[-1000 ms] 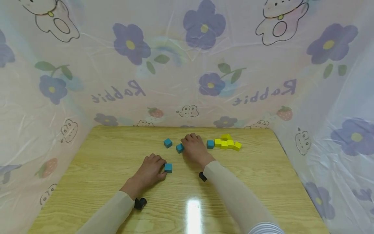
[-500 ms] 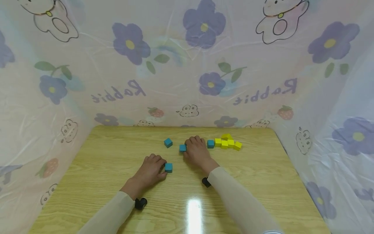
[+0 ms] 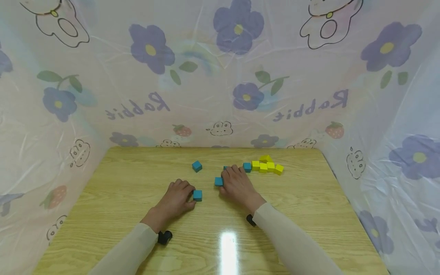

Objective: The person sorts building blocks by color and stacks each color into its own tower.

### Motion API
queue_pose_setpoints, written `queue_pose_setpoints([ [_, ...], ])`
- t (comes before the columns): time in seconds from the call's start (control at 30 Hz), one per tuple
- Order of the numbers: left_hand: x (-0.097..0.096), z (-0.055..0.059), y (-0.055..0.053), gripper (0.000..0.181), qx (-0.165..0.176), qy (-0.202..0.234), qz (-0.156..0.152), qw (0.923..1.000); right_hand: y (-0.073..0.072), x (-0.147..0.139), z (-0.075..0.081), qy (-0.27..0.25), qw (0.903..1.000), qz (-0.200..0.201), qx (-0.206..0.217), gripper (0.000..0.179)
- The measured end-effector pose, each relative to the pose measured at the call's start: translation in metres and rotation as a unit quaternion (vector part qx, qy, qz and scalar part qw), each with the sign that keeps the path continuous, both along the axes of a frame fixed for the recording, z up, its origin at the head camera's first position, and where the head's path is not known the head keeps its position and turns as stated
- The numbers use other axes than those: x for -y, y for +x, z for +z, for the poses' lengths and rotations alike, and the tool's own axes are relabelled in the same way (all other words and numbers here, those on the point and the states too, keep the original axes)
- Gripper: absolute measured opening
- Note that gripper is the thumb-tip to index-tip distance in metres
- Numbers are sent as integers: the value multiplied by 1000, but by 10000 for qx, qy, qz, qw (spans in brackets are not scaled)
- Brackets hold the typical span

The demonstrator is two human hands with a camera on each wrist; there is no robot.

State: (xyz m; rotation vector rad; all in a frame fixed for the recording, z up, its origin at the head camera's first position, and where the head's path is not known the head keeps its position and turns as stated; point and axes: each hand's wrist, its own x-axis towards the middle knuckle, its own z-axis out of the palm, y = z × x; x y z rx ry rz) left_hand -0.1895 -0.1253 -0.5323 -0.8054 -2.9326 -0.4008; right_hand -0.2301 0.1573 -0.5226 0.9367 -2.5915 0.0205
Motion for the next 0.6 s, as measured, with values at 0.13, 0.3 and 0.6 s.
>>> queue_pose_setpoints([
  [0.13, -1, 0, -1, 34, 1, 18, -6, 10000, 7, 1, -3, -120, 9998, 32, 132, 30],
  [0.3, -1, 0, -2, 36, 77, 19, 6, 10000, 17, 8, -6, -268, 9978, 51, 607, 26],
  [0.6, -1, 2, 0, 33, 45, 73, 2, 10000, 29, 27, -6, -271, 9946, 206, 983, 24],
])
